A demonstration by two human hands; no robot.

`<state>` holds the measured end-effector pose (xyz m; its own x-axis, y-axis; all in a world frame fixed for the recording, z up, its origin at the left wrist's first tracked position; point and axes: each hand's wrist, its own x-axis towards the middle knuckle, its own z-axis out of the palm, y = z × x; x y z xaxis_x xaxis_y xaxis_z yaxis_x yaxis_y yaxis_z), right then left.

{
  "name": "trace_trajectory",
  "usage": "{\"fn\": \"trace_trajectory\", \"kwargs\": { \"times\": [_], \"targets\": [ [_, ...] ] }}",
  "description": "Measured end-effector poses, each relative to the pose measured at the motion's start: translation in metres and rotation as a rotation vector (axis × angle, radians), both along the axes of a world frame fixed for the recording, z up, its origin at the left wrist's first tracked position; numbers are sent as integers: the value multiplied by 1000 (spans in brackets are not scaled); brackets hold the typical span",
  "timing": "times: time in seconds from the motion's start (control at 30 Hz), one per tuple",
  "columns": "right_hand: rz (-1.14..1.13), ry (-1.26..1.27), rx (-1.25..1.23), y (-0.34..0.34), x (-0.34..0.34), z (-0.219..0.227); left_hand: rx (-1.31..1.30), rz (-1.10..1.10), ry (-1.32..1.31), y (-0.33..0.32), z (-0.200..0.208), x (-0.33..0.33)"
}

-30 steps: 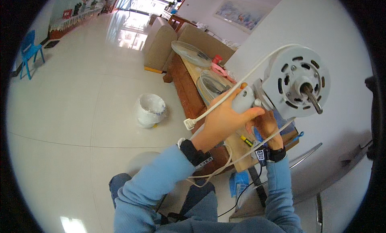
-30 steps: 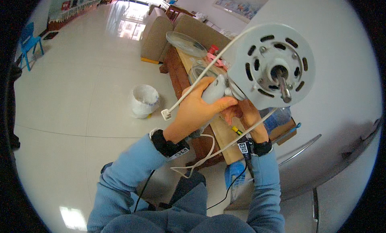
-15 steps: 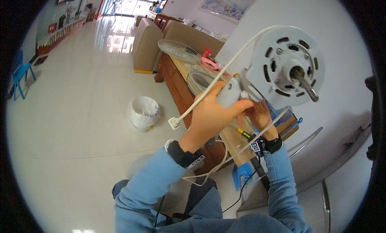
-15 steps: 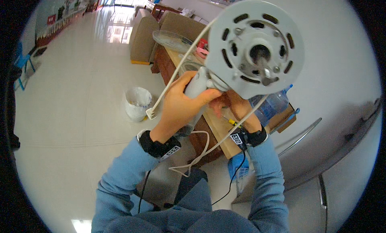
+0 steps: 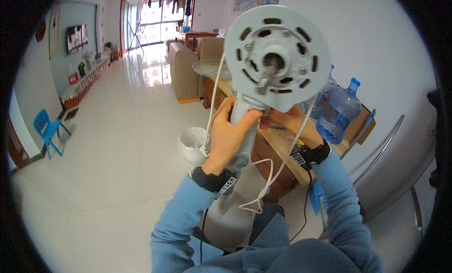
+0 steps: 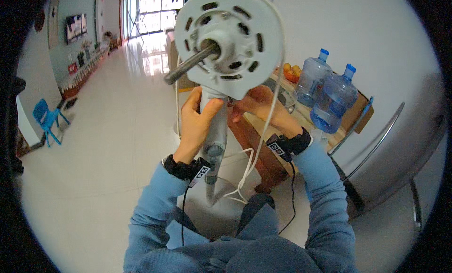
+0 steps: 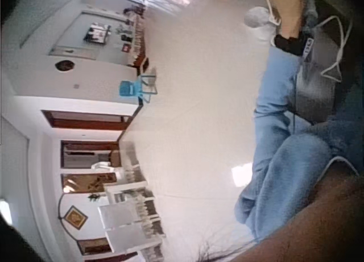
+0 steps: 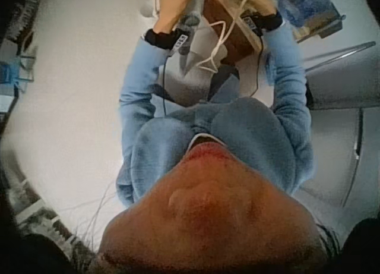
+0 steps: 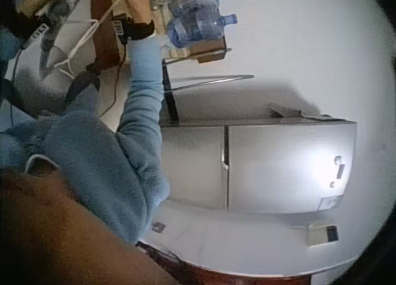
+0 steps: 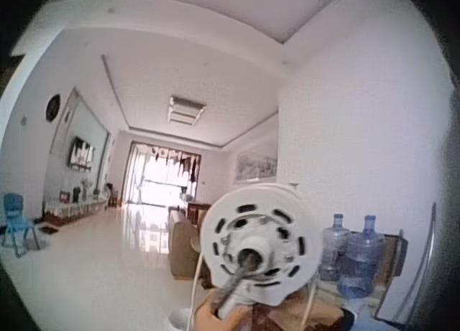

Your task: The person assembles a standing fan by attaching the motor housing to the neck and securing it with a screwdriver. They repeatedly tighten and loosen the screw while rotating the fan head to check alignment.

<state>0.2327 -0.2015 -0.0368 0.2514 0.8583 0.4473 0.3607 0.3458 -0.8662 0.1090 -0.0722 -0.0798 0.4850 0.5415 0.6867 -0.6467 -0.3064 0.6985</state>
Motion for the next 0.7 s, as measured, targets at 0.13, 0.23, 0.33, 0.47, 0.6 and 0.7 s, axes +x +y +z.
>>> {"fn": "trace_trajectory", "kwargs": {
  "times": [0.13, 0.23, 0.33, 0.47, 0.6, 0.7],
  "targets": [
    [-44, -192, 70, 3, -2, -3, -35, -94, -48, -3, -4, 3],
    [-83, -177, -108, 8, 2, -3, -76, -127, -46, -1, -6, 3],
    [-210, -204, -99, 13, 3, -4, -76, -171, 4, 5, -10, 2],
    [-154, -88, 176, 14, -3, -11, -70, -189, 11, 11, -15, 3],
    [-78, -11, 73, 12, 1, -9, -83, -188, 43, 13, -18, 4],
    [-35, -49, -61, 11, 6, -4, -93, -171, 32, 13, -18, 5]
  ]
}}
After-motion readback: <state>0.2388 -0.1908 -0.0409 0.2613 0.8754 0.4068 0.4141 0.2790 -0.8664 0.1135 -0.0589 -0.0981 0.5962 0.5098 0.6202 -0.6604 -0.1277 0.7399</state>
